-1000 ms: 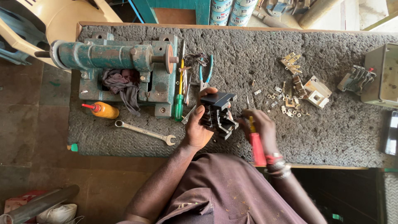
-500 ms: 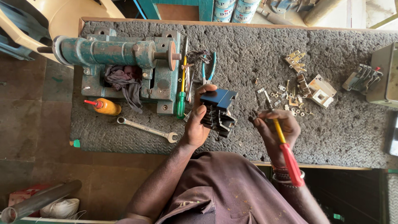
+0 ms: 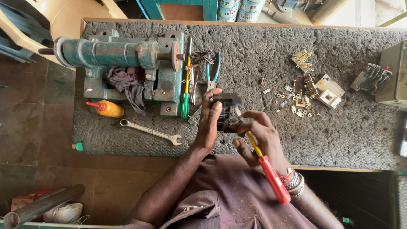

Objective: The person assembles a small black electrical component by hand, inserting metal contacts and using a screwdriver to tighten screws. They handle multiple small parts and tools on a cluttered workbench, repeatedly adjusting and securing the component.

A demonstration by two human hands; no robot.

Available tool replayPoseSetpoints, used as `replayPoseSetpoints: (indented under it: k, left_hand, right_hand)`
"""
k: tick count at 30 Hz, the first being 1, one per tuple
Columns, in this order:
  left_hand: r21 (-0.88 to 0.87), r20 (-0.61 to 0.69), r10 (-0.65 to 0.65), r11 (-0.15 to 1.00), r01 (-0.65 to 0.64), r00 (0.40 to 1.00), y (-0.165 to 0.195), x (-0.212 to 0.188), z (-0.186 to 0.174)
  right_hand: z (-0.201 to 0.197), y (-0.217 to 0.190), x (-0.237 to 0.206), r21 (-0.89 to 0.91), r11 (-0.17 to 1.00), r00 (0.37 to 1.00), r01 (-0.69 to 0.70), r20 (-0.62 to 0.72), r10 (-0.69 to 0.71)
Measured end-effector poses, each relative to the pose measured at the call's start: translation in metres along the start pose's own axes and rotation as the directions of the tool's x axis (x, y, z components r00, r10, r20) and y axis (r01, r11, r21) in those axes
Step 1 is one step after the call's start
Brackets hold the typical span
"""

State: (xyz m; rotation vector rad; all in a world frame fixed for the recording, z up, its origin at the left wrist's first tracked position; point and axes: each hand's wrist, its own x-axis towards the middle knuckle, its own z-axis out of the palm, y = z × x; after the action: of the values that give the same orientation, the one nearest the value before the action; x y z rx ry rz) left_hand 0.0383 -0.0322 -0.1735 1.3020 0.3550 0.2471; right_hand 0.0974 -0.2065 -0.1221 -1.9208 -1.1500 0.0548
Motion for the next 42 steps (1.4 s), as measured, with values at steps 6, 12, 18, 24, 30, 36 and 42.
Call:
replayPoseSetpoints:
  k: [6, 12, 18, 24, 30, 36, 42]
  left_hand:
    - [-0.029, -0.058, -0.015, 0.999, 0.014, 0.998, -0.009, 0.002, 0.004]
    - [0.009, -0.049, -0.03, 1.0, 0.03, 0.998, -0.014, 0.006, 0.001]
    - [0.058, 0.022, -0.002, 0.998, 0.0, 1.0, -0.012, 0.005, 0.006]
    - [0.045, 0.017, -0.026, 0.999, 0.025, 1.0, -0.007, 0.004, 0.004]
    - [0.118, 0.032, 0.072, 0.99, -0.076, 0.997, -0.007, 0.002, 0.007]
    - [0.283, -0.003, 0.454, 0.855, -0.435, 0.891, 0.005, 0.0, 0.017]
    - [0.385, 0.126, 0.572, 0.725, -0.572, 0.81, 0.014, 0.008, 0.017]
  right_hand:
    - [-0.011, -0.004, -0.008, 0.365, 0.919, 0.974, -0.149, -0.107, 0.201]
    - [-0.027, 0.015, -0.017, 0.519, 0.839, 0.977, -0.164, -0.034, 0.212]
    - [-0.026, 0.016, -0.013, 0.445, 0.874, 0.981, -0.195, 0.107, 0.164]
    - [-0.022, 0.021, -0.013, 0.483, 0.825, 0.954, -0.293, 0.203, 0.221]
    - [-0.007, 0.041, -0.025, 0.697, 0.603, 0.922, -0.387, 0.267, 0.282]
    - [0.014, 0.045, -0.043, 0.918, -0.183, 0.823, -0.353, 0.397, 0.405]
    - [0.011, 0.048, -0.046, 0.932, 0.134, 0.876, -0.337, 0.258, 0.407]
